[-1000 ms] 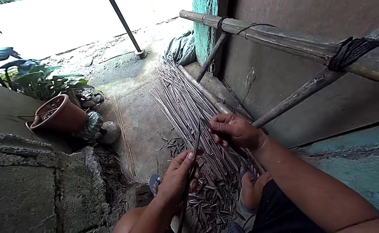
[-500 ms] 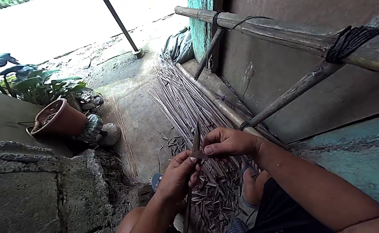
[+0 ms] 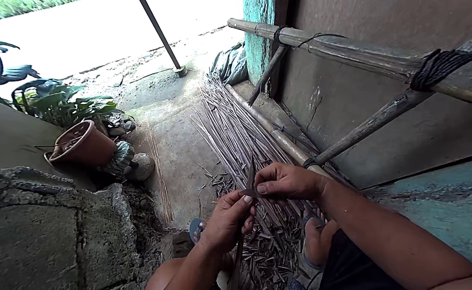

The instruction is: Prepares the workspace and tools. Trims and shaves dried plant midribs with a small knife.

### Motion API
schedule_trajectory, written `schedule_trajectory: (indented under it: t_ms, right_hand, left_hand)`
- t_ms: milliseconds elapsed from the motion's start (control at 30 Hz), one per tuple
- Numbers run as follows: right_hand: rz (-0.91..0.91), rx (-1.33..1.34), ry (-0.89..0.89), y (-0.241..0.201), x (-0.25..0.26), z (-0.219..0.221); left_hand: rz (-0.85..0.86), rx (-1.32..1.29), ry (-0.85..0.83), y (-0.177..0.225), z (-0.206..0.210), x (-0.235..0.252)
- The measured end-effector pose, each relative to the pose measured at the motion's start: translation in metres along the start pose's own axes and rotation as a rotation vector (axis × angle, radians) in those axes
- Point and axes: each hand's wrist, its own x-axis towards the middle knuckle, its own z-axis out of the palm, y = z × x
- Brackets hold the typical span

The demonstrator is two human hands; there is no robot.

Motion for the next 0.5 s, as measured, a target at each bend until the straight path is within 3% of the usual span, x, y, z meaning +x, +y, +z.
schedule_trajectory:
  t_ms: [500]
  right_hand:
    - [-0.053,-0.029,0.411,0.001,-0.001,-0.011]
  left_hand:
    - [-0.021,0.017,0.034,0.003,0.002,0.004]
